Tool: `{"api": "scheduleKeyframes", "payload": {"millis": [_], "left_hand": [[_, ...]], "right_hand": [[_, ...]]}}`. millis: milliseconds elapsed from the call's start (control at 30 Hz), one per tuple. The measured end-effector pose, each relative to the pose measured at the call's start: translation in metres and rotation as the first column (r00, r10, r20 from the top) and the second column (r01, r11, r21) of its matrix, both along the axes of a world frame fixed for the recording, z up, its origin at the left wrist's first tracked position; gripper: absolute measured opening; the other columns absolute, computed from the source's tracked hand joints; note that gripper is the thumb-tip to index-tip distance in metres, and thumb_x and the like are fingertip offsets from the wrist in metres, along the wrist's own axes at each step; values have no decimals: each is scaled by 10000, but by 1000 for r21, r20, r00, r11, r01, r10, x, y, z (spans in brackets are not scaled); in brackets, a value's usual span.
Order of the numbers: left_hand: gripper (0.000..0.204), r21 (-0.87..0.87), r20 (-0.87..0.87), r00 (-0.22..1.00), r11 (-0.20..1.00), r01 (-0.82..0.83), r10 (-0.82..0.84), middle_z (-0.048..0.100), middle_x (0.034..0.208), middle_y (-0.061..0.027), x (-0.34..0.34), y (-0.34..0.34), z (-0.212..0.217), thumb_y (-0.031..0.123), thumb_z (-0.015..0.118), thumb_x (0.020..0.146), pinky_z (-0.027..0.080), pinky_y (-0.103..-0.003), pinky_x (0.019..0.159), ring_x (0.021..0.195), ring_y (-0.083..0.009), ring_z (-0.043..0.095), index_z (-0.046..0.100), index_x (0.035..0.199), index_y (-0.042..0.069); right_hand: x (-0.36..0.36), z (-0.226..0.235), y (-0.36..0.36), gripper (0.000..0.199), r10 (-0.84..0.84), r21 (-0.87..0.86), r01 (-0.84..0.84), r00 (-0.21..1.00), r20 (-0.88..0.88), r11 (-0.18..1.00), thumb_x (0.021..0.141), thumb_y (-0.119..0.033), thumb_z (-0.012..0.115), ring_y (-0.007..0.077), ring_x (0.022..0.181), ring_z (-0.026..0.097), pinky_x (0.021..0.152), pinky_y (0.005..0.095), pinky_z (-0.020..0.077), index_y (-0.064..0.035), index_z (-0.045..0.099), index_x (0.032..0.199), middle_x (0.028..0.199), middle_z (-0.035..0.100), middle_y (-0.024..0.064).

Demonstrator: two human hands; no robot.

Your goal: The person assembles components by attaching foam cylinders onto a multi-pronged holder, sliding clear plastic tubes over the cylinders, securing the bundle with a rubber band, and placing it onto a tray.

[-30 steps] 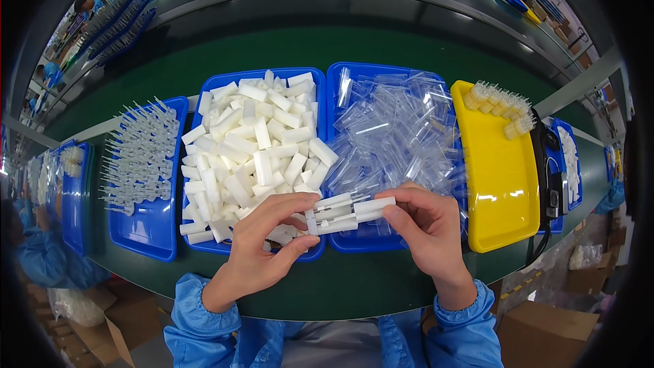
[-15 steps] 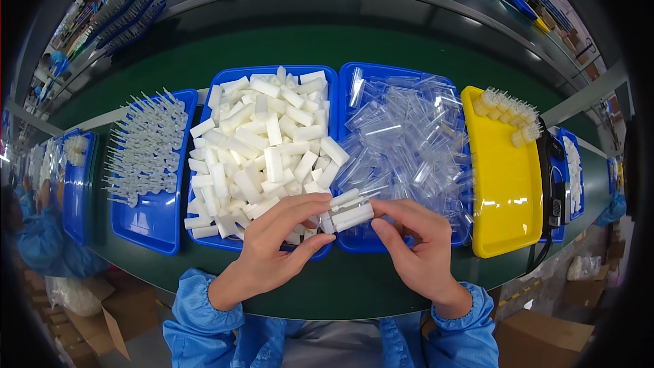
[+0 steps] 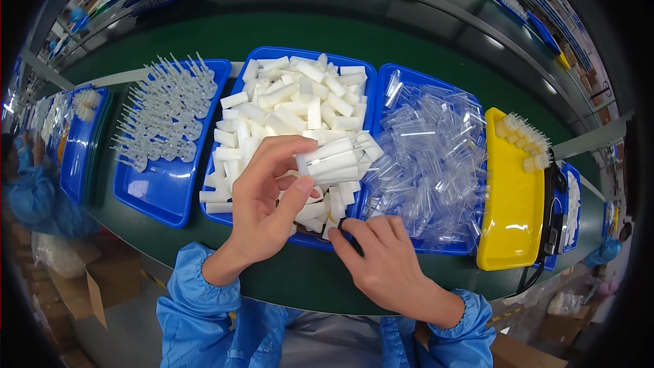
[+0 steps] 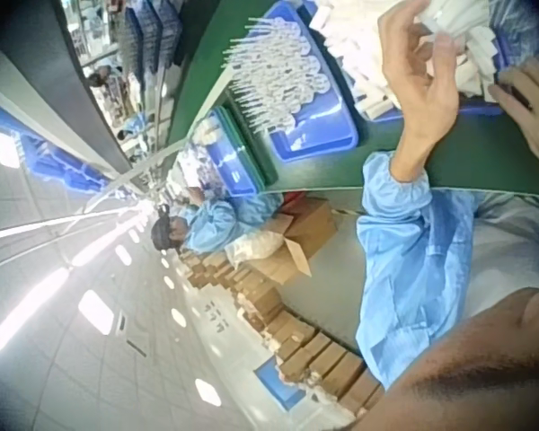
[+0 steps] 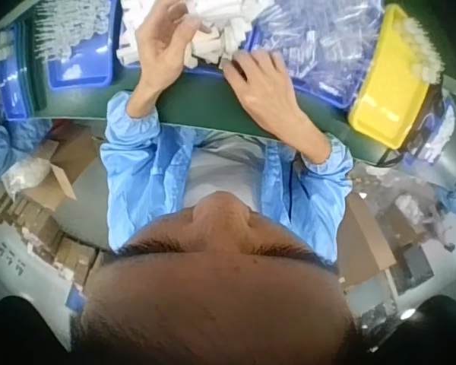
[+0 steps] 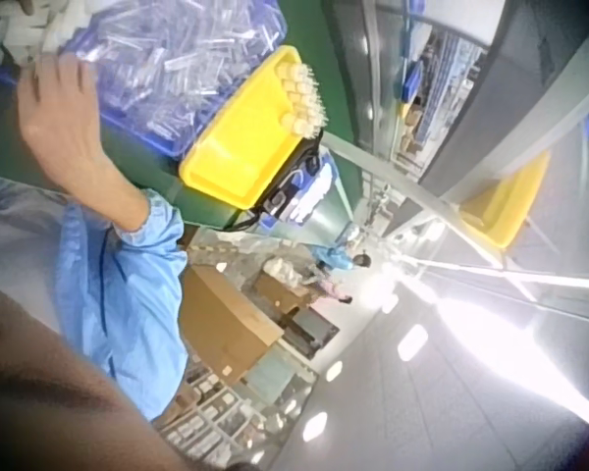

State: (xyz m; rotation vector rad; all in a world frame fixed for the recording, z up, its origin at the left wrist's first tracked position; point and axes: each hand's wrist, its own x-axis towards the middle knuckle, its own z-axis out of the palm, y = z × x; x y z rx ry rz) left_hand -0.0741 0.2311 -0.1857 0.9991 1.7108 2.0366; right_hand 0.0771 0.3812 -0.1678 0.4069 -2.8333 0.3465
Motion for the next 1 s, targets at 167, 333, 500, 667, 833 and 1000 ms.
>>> {"api": "scheduleKeyframes", "payload": {"millis": [167,333,500,667,833,1000], "left_hand": [[308,79,83,997,997,-6,0,517,1257,-112,-1,0,-1,23,586,965,574,-283,758,1032,-158,587,579,1271,-21],[290,108,125,992,993,-38,24,518,1246,-100,-1,0,-2,53,611,977,576,-275,742,1032,-138,576,588,1257,-16],[318,44,86,995,998,-45,41,553,1253,-137,1,0,-1,102,601,989,584,-312,741,1064,-201,612,551,1267,-45],[353,82,179,983,997,12,-27,568,1179,-82,7,3,-4,12,666,934,567,-272,809,1061,-151,593,582,1277,-9],[384,-78,16,997,994,72,-71,579,1216,-90,14,4,-9,-14,699,885,538,-250,766,983,-131,589,616,1257,28],[369,-118,-65,993,989,86,-94,581,1239,-123,19,9,-11,-32,664,878,531,-251,751,937,-137,601,626,1241,25]], "right_hand": [[-24,-10,-23,323,-46,36,46,999,-5,998,729,-110,658,238,912,516,785,354,410,18,659,1026,941,554,92],[-28,-18,-23,221,-36,90,36,999,1,995,725,-103,654,253,895,515,775,359,403,4,640,917,922,564,115],[-14,2,-3,263,2,-286,5,1000,23,958,750,-46,780,259,797,562,708,385,415,11,660,977,879,626,105],[7,21,25,212,-101,-684,141,990,98,716,780,22,781,239,689,588,639,317,456,26,704,977,855,667,108],[25,8,56,175,-251,-917,171,965,81,361,836,118,640,128,789,575,704,257,450,72,678,1000,883,638,104],[27,-1,61,104,-323,-967,226,930,177,121,922,61,622,82,809,574,709,219,453,55,667,1015,885,636,58]]}}
